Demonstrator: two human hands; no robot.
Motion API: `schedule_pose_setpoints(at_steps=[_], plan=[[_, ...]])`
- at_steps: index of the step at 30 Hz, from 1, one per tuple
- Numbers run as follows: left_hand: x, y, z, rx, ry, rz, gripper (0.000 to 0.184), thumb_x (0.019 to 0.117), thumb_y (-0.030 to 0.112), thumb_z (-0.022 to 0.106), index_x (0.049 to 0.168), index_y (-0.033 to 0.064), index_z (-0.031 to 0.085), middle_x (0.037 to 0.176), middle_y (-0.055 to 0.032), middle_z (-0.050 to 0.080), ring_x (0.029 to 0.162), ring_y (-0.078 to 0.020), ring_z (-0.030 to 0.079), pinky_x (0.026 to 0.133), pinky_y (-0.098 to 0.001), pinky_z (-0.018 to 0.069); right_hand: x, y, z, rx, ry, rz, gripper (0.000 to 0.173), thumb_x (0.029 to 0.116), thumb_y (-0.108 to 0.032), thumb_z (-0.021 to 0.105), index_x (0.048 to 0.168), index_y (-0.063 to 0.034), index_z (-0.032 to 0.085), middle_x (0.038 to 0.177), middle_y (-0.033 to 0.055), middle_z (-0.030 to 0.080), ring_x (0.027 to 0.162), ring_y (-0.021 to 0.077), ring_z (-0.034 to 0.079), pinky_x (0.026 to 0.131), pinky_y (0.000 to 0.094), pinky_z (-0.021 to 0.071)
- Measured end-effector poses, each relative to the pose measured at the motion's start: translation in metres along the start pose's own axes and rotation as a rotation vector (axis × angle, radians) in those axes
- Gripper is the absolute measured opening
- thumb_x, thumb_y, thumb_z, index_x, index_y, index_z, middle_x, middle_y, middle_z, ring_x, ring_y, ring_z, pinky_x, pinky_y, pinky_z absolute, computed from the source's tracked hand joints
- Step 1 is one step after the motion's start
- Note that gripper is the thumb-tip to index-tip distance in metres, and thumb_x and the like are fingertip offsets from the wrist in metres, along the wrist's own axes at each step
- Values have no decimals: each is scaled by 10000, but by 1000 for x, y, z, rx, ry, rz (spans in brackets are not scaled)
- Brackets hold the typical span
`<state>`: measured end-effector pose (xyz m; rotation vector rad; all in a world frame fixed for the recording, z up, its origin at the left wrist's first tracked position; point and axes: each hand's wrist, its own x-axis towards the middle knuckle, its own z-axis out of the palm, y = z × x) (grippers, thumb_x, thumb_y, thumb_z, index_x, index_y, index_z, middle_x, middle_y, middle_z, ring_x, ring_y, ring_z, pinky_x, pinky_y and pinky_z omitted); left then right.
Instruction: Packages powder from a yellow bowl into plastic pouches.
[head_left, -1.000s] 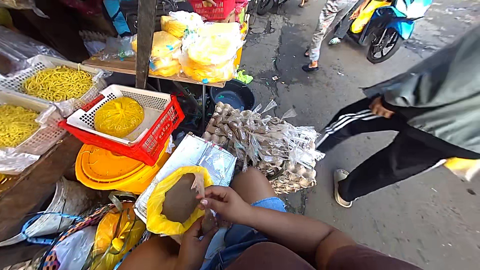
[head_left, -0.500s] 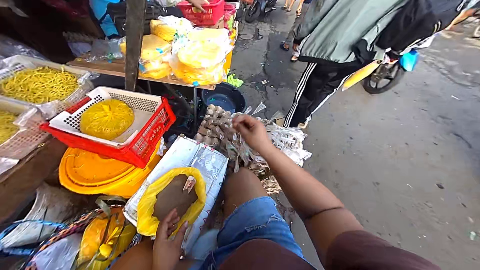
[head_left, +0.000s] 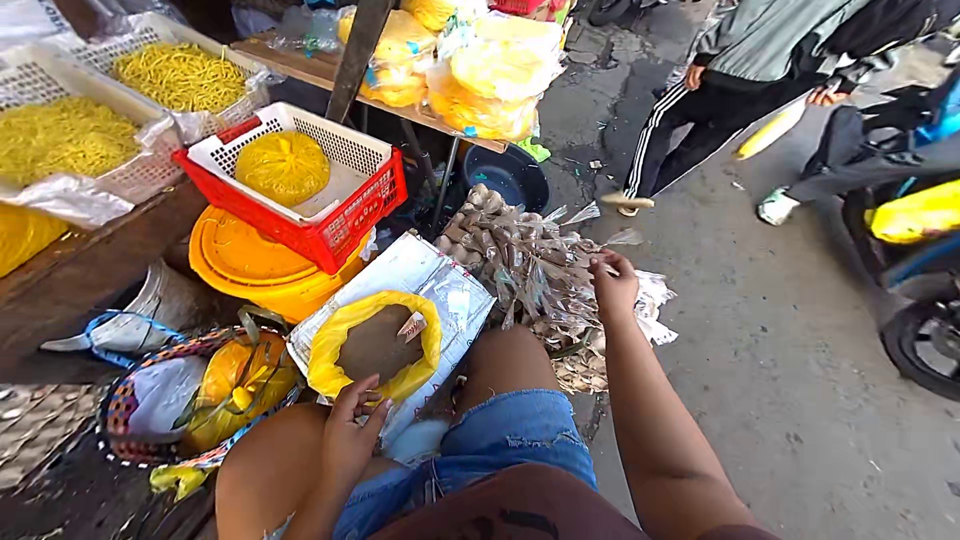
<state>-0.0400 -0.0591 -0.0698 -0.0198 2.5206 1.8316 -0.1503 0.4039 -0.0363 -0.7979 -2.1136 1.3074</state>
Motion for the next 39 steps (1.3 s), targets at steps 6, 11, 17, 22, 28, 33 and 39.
schedule_pose_setpoints(at_steps=[6,11,17,22,28,33,39], plan=[[16,11,-20,290,113,17,317,949,126,693,1230,-20,692,1136,-207,681,897,-213,678,775,-327,571,-93,-47,36,-42,-79,-564,492,986,-153,608,1312,191,473,1178,307,562,789,161,591,699,283,517],[14,3,-14,539,-84,-4,366,918,327,756,1176,67,759,1181,-214,683,1128,-381,644,1012,-549,495,-150,-51,113,-216,-778,-622,337,1008,-243,612,1223,0,704,1254,260,638,1011,314,682,858,418,584],[40,-12,-35,527,207,-283,499,1006,341,622,1393,28,599,1423,-269,538,1347,-428,499,1121,-568,395,-157,-49,183,-575,-992,-269,516,998,-371,636,1395,-44,597,1486,293,476,1336,466,496,1086,574,428],[83,-20,-52,460,159,-467,640,1006,463,612,1471,35,513,1487,-264,488,1408,-434,434,1142,-617,341,-166,-65,182,-561,-1010,-239,312,996,-169,632,1244,20,647,1285,267,614,1195,382,610,1026,520,483],[125,-21,-43,503,-28,-523,482,1020,432,599,1278,30,665,1328,-238,629,1320,-424,531,1092,-679,348,-160,-81,149,-523,-956,-433,211,968,-88,652,1124,48,694,1176,267,654,1077,371,648,955,499,522],[98,25,-33,397,26,-315,325,1030,284,611,1167,9,717,1221,-202,665,1253,-367,565,1106,-595,350,-168,-69,124,-402,-795,-594,149,945,-66,668,1023,50,717,1082,261,682,919,353,683,813,470,565],[78,41,-41,355,192,-123,210,971,169,694,1096,10,752,1142,-179,693,1178,-356,599,1084,-585,376,-164,-62,129,-265,-710,-634,128,944,-51,651,998,46,717,1056,246,682,884,296,682,757,376,572]])
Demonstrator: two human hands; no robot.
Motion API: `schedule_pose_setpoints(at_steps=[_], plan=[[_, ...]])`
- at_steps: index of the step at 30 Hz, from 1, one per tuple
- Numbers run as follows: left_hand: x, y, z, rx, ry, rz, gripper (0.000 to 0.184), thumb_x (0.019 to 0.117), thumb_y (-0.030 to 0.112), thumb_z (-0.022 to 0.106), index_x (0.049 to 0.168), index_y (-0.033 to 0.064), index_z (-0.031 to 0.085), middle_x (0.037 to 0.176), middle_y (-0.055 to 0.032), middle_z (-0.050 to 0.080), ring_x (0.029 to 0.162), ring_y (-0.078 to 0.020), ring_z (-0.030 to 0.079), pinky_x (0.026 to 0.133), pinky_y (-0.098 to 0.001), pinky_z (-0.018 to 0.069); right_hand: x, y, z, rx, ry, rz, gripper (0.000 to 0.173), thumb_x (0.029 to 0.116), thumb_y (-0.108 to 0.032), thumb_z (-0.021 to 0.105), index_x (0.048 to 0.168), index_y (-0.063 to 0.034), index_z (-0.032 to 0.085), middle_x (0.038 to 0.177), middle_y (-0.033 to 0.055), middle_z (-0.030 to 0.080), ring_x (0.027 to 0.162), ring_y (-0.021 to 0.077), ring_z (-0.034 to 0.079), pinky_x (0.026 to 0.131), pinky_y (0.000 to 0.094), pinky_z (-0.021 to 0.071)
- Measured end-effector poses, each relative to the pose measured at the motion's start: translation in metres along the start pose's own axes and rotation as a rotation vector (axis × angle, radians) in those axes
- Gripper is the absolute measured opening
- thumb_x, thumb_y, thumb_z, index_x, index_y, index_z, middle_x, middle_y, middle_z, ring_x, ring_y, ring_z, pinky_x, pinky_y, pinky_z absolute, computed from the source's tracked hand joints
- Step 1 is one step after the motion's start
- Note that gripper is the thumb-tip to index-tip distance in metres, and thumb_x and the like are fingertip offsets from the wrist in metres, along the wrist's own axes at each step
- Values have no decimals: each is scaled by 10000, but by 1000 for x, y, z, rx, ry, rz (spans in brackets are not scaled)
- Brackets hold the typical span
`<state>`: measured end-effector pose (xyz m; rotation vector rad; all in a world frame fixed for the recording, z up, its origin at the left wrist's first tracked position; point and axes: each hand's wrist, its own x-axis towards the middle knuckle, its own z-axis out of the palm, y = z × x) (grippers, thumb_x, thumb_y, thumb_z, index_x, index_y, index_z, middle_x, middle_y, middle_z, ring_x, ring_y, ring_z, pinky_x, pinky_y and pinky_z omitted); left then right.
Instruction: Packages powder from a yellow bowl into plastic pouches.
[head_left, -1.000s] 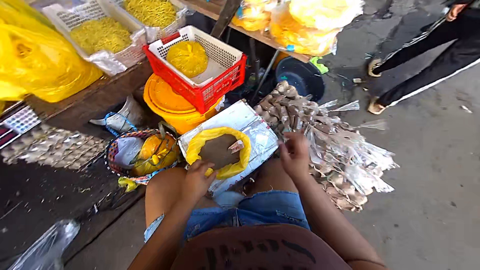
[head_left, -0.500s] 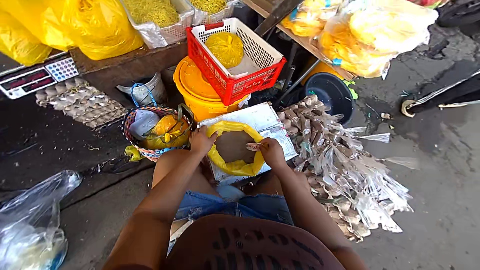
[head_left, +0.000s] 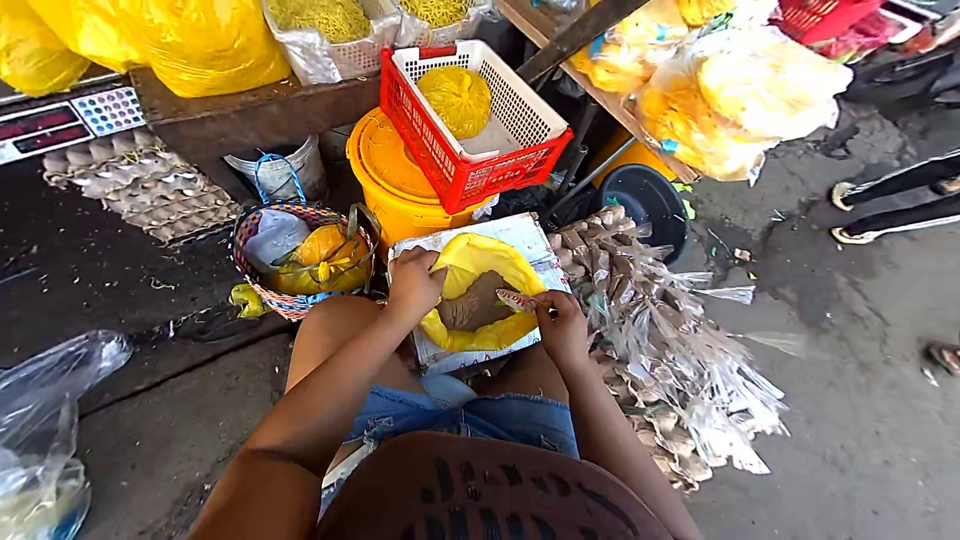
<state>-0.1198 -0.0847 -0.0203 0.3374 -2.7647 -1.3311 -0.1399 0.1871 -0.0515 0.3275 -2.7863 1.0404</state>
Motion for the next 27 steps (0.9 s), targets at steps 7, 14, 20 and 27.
schedule_pose_setpoints(at_steps=[7,14,20,27], plan=[[-12,-50,9,-94,-36,-217,312,1021,235,613,1184,-17,700,1205,-230,670,1203,-373,609,1068,-589,423,35,-31,-22,-135,-118,-172,168,975,-48,595,1035,30,732,1172,265,675,1101,391,668,948,487,550],[-12,-60,24,-160,-39,-294,564,995,317,673,1438,11,506,1350,-255,573,1180,-337,622,1025,-469,504,52,-25,-1,-283,-309,-10,213,1019,-90,553,1122,16,706,1279,247,642,1214,386,622,1039,500,495],[-63,-50,46,384,-169,326,399,937,259,707,1291,76,689,1507,-240,495,1439,-470,394,1163,-692,239,47,-7,11,-306,-326,96,257,1033,-108,515,1191,17,675,1329,247,615,1209,392,624,1021,507,501],[-46,-41,52,467,-334,360,283,1056,151,489,1132,18,727,1521,-155,511,1510,-382,320,1221,-650,131,49,14,32,-337,-355,119,307,1042,-150,500,1270,-37,671,1394,234,582,1259,400,592,1048,516,482]])
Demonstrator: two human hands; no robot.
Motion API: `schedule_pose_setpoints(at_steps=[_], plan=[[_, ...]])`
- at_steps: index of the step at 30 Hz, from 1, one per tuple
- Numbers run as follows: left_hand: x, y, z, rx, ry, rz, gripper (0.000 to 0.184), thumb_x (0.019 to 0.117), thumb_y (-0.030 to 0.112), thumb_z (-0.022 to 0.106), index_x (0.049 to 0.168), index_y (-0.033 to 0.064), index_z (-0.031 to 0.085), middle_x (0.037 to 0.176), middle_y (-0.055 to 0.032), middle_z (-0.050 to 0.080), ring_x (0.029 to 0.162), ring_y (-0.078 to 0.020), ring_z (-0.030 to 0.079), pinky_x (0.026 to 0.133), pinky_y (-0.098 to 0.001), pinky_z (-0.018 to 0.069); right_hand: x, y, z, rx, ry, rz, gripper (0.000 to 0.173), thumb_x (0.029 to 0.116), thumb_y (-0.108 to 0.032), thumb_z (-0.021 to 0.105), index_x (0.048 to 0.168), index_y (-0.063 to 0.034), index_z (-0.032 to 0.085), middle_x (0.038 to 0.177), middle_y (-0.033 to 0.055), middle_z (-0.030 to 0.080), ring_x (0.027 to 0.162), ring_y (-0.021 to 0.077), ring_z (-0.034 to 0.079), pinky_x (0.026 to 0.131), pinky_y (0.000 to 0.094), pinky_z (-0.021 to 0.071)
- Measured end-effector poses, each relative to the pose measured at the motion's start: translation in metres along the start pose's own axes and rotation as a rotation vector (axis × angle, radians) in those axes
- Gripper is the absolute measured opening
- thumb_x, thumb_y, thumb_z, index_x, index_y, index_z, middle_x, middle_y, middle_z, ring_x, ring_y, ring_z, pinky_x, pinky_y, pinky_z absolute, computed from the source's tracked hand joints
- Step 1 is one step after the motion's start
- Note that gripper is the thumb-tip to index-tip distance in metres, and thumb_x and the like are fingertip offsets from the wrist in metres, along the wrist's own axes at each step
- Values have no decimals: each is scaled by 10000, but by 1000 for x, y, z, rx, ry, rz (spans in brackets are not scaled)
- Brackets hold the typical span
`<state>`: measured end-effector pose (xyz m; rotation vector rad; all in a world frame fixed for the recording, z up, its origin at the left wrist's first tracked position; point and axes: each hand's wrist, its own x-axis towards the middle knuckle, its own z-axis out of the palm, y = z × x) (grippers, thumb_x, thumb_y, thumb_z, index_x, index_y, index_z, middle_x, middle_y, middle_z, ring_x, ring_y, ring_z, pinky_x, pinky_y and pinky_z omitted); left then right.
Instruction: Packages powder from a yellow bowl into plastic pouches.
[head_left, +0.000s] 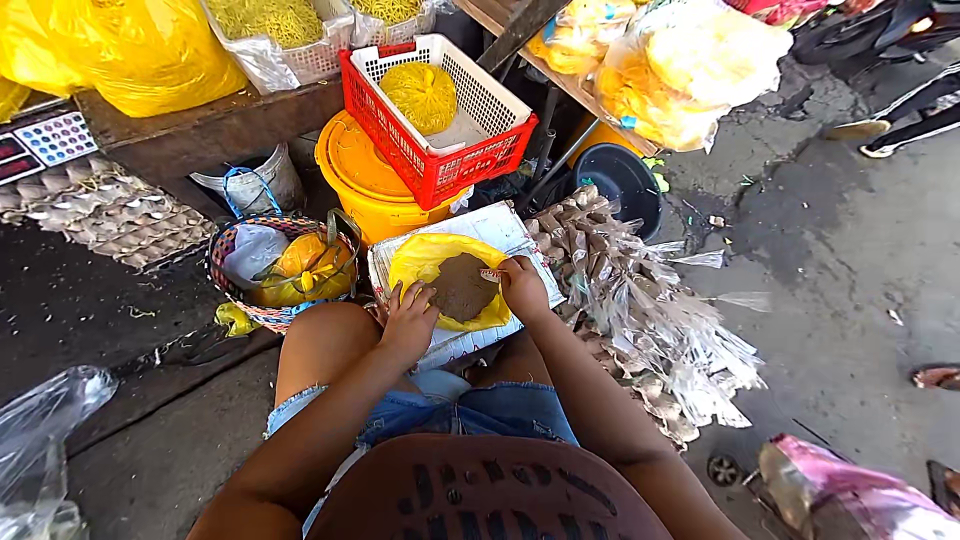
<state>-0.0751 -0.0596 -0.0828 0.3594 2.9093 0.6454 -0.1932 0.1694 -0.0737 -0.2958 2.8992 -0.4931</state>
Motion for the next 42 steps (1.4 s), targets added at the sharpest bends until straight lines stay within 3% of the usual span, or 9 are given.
schedule_pose_setpoints(at_steps=[8,12,14,17,20,25,29,33,42], plan=[[-8,0,2,-86,157,85,282,1043,177,498,1059,-3,716,1440,-162,583,1460,-379,409,1212,-638,180,-5,0,-3,81,67,32,288,1045,-115,493,1218,-20,702,1400,259,574,1213,418,621,1003,532,510],[-8,5,-10,-46,-45,52,323,1037,244,515,1142,17,719,1537,-159,495,1531,-380,277,1206,-697,55,-5,-28,-36,113,72,-7,254,1010,-56,540,1185,5,714,1358,261,592,1251,374,601,1057,475,488],[-3,1,-13,-104,5,-39,402,1037,348,537,1263,51,685,1558,-163,463,1524,-371,293,1217,-682,70,-1,-37,-37,103,74,-42,246,1014,-69,544,1174,-2,719,1355,245,602,1241,367,610,1054,478,491],[14,-18,-17,-306,249,-345,514,1026,395,573,1399,42,599,1511,-229,488,1435,-422,410,1196,-612,258,-13,-51,-36,133,146,-158,230,1013,-63,546,1121,10,736,1295,242,642,1192,373,637,1035,480,504],[29,-43,-22,-497,174,-623,722,1005,462,617,1535,18,410,1497,-269,477,1414,-442,427,1159,-615,324,-35,-64,-31,172,294,-320,211,982,-14,555,1042,10,756,1189,228,696,1140,377,668,1005,493,530],[44,-51,-28,-657,62,-661,424,1072,273,526,1400,6,558,1268,-213,659,1225,-349,617,1082,-538,444,-34,-50,-32,194,370,-334,209,982,-22,559,1032,-2,761,1139,208,720,1105,364,686,977,498,540],[44,-44,-29,-687,162,-585,285,1051,198,563,1214,-5,679,1245,-219,646,1201,-340,609,1061,-505,463,-41,-47,-35,217,425,-324,214,978,-25,553,1028,-11,762,1104,193,734,1079,380,687,938,567,513],[43,-40,-30,-756,280,-509,293,1057,188,546,1221,-34,644,1320,-239,594,1252,-345,571,1072,-481,456,-47,-43,-34,229,536,-371,198,963,-29,567,1015,-19,758,1062,163,744,1039,343,699,917,546,522],[38,-16,-42,-1007,453,-316,205,1062,108,522,1154,-44,624,1143,-167,662,1049,-203,642,957,-395,513,-55,-18,-22,306,545,-311,167,946,-33,606,986,-1,765,1030,168,745,1052,353,684,969,511,511]])
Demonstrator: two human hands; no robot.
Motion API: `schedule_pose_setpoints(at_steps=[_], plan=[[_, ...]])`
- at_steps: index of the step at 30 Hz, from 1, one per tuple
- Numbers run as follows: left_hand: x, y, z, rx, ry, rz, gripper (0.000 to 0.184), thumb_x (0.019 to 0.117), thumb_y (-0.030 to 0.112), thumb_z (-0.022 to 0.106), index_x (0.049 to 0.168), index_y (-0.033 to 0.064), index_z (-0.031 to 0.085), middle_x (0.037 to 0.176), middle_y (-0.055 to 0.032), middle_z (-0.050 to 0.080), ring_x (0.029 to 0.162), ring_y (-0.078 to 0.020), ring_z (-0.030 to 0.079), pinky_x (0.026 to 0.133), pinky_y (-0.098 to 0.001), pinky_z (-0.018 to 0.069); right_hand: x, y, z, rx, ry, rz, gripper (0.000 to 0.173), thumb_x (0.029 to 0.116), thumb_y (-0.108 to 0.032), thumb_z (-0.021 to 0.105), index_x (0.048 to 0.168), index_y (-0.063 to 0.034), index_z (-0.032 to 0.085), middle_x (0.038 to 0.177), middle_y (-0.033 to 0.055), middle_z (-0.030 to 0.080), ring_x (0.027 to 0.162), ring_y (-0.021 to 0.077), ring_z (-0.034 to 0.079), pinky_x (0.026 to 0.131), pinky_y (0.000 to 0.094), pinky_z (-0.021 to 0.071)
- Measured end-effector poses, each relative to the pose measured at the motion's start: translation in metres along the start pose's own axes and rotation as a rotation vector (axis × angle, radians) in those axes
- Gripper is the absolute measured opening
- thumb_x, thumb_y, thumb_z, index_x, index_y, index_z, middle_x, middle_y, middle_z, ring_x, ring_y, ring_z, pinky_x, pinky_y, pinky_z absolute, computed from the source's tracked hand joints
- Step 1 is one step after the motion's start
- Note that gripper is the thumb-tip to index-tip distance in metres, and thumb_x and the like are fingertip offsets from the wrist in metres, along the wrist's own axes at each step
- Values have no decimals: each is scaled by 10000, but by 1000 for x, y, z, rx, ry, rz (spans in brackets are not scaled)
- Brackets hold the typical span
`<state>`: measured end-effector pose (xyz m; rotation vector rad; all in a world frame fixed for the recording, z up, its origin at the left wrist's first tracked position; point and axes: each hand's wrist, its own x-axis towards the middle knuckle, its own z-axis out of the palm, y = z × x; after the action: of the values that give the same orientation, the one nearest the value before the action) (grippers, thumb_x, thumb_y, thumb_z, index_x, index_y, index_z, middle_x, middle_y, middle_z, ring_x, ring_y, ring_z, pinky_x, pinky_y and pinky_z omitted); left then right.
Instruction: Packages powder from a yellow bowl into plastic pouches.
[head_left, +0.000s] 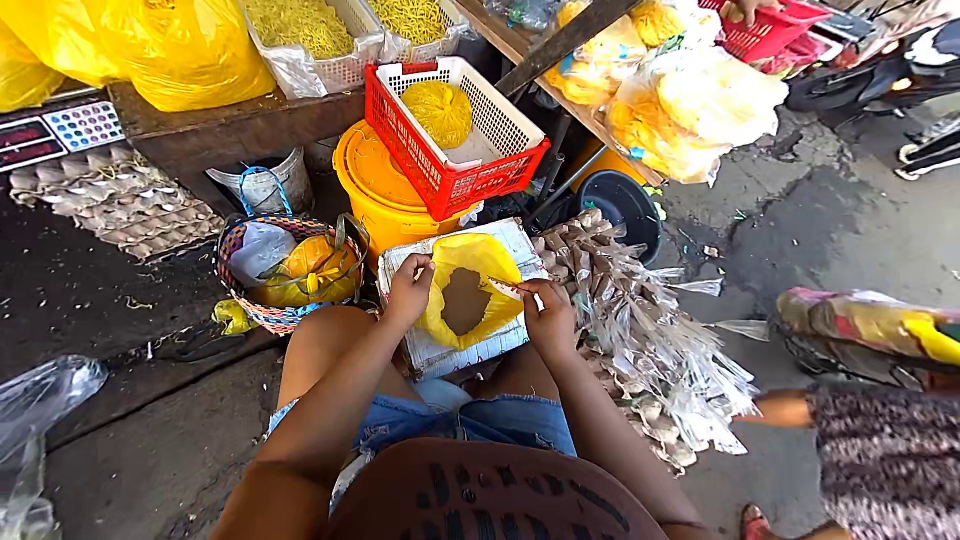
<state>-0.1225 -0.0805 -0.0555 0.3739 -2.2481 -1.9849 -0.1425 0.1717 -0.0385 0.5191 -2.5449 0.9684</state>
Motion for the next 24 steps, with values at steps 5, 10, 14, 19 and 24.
schedule_pose_setpoints(at_steps=[5,10,14,19,24], plan=[[5,-10,-8,-79,99,3,164,1038,69,522,1088,-55,618,983,-117,638,902,-135,623,847,-337,528,-7,17,-1,-8,87,-1,158,916,-34,617,954,-30,770,982,137,752,989,336,689,918,517,511],[3,-21,-14,-102,101,14,126,1003,32,496,1000,-40,599,909,-50,600,855,-66,588,806,-256,501,-13,24,0,-40,44,71,178,920,-39,600,956,-43,774,1009,133,754,1025,364,677,908,563,495],[0,-28,-15,-59,99,-27,127,1002,34,508,1004,-51,602,902,-56,592,854,-70,577,805,-252,489,-12,24,6,-4,-37,145,178,935,-54,606,977,-36,778,1052,149,751,1066,378,669,943,586,478],[-2,-30,-14,-35,100,-25,113,993,31,502,1000,-45,585,895,-42,564,843,-55,545,792,-233,459,2,-5,11,75,-15,-30,157,939,-83,627,960,-75,783,1040,103,760,1032,315,687,927,534,496],[4,-18,-12,98,-43,-68,548,956,185,702,1380,-72,469,1168,-209,662,1055,-214,663,946,-380,538,5,-7,5,166,-130,7,156,932,-80,619,958,-66,772,1006,92,755,1007,279,679,930,516,492]])
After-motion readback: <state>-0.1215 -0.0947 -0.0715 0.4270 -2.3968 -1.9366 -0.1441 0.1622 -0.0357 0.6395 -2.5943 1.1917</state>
